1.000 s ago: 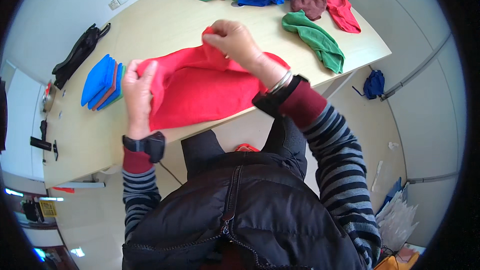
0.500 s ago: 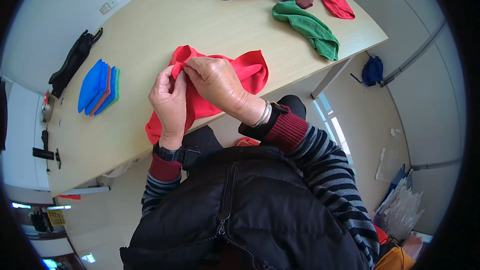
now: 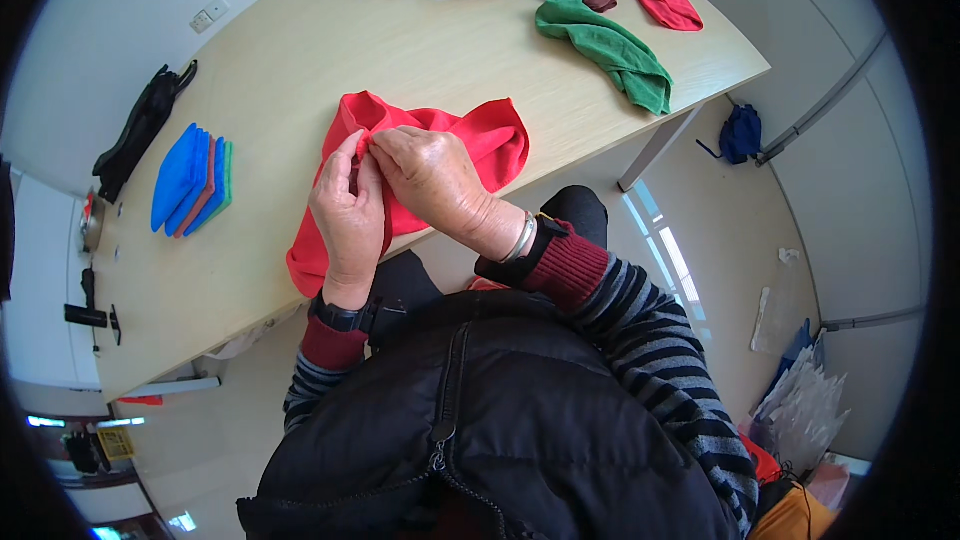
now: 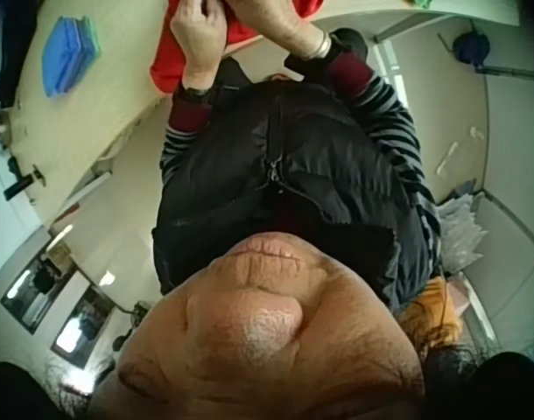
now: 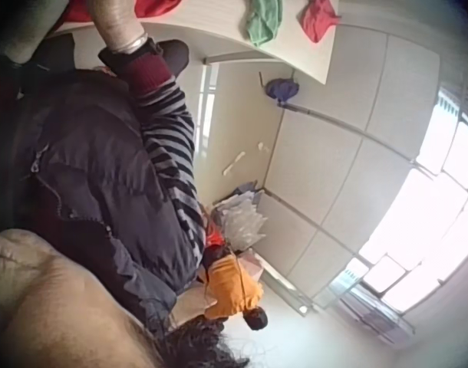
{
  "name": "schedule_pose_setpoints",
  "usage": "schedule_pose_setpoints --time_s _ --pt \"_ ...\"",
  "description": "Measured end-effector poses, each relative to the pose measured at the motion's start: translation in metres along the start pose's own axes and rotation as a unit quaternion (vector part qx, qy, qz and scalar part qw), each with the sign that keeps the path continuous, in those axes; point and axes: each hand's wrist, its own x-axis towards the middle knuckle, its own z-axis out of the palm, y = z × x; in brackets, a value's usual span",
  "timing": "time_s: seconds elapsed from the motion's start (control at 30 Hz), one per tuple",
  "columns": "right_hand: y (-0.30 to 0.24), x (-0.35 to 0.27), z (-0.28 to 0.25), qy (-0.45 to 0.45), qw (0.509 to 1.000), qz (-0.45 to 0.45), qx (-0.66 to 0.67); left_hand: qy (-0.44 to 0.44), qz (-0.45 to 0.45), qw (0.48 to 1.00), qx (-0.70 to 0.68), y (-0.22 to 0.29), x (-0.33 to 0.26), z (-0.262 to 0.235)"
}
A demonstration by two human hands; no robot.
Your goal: Folding various colored cloths into squares on a table.
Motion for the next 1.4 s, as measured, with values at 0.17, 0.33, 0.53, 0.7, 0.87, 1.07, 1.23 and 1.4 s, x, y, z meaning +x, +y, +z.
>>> schedule_pose_setpoints --time_s 0.17,0.33,0.53,0.7,0.87,1.07,1.23,1.4 --pt "0.009 -0.007 0.008 0.037 0.999 0.002 0.008 -0.036 -0.015 0.999 0.006 0.0 -0.005 0.003" --pt "0.009 -0.016 0.012 0.017 0.993 0.08 0.091 -0.053 -0.018 0.998 0.016 -0.004 -0.015 0.013" --pt "0.019 -0.027 0.009 -0.027 0.979 0.154 0.129 -0.096 -0.026 0.994 -0.043 -0.009 -0.029 0.016" --pt "0.023 -0.029 0.008 -0.035 0.981 0.155 0.107 -0.137 -0.034 0.987 -0.083 -0.009 -0.031 0.014" --pt "0.024 -0.028 0.007 -0.014 0.984 0.15 0.096 -0.149 -0.081 0.98 -0.105 -0.006 -0.033 0.019" --pt "0.028 -0.028 0.004 -0.008 0.991 0.119 0.061 -0.15 -0.061 0.982 -0.097 -0.009 -0.034 0.024" --pt "0.038 -0.036 0.003 0.004 0.99 0.112 0.083 -0.152 -0.033 0.984 -0.081 -0.013 -0.019 0.02" --pt "0.043 -0.041 0.001 -0.025 0.974 0.144 0.174 -0.171 -0.03 0.979 -0.107 -0.023 -0.005 0.019"
